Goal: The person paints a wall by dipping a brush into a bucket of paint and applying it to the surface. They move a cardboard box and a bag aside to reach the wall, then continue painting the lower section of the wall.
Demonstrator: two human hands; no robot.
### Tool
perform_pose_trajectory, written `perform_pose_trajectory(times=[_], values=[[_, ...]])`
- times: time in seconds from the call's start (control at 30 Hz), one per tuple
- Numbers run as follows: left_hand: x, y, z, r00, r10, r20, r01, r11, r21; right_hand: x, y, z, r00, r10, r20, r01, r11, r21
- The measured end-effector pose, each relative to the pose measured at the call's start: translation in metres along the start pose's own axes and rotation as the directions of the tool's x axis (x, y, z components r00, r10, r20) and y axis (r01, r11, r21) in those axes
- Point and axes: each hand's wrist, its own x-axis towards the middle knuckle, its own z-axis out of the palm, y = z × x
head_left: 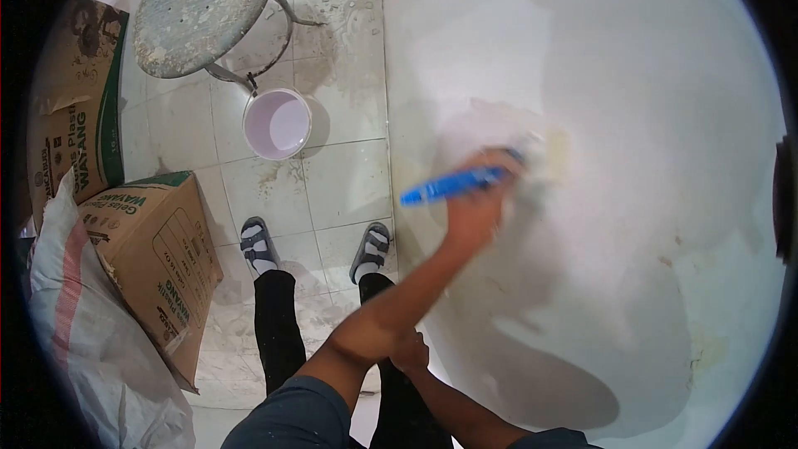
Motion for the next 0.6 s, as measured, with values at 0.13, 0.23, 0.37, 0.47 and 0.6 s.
perform_pose_trajectory(times=[0.13, 0.23, 0.37, 0.47, 0.6], values=[[0.083, -0.107, -0.1, 0.922, -0.053, -0.384, 0.099, 0.99, 0.102, 0.002, -0.003, -0.005, 0.998, 0.047, 0.032, -0.048, 0.999, 0.014], [0.089, -0.111, -0.118, 0.93, -0.091, -0.357, 0.182, 0.956, 0.23, 0.001, -0.005, 0.003, 0.996, 0.084, 0.012, -0.085, 0.996, 0.041], [0.023, -0.036, -0.013, 0.964, 0.267, -0.018, -0.237, 0.885, 0.401, -0.001, -0.001, 0.014, 0.998, 0.057, 0.037, -0.057, 0.998, 0.007], [-0.017, -0.005, 0.005, 0.977, 0.204, 0.068, -0.215, 0.944, 0.249, -0.005, 0.007, 0.013, 0.996, -0.055, -0.074, 0.061, 0.995, 0.079], [0.037, -0.066, -0.037, 0.942, -0.127, -0.31, 0.095, 0.989, -0.118, -0.003, -0.017, -0.015, 0.995, 0.093, 0.019, -0.094, 0.995, 0.038]])
